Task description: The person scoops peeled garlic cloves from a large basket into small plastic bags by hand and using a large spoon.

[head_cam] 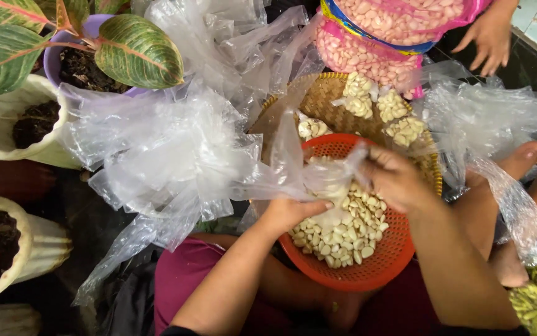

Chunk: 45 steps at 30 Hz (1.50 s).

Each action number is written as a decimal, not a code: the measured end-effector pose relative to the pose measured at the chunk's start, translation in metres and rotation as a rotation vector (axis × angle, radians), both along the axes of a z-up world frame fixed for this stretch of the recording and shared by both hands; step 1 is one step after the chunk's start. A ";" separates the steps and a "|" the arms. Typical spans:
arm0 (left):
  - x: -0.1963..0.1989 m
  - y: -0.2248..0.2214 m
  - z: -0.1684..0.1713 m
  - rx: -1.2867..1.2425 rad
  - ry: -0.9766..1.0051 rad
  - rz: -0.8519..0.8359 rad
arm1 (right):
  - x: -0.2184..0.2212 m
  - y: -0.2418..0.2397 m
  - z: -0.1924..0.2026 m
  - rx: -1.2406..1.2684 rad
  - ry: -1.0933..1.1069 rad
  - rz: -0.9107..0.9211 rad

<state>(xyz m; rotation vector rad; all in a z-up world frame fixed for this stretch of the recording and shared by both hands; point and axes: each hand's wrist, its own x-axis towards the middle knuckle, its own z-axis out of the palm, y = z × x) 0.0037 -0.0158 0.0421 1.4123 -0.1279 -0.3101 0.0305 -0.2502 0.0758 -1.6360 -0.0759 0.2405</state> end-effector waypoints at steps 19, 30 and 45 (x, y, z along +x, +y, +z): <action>-0.015 -0.021 -0.176 -0.169 0.694 -0.056 | -0.071 -0.070 -0.064 -0.599 -0.247 -0.541; -0.021 -0.015 -0.115 -0.194 0.788 -0.086 | -0.106 0.001 -0.058 -0.973 -0.847 -0.025; 0.002 0.012 -0.066 0.209 0.330 0.134 | -0.049 -0.053 0.003 -0.896 -0.760 -0.208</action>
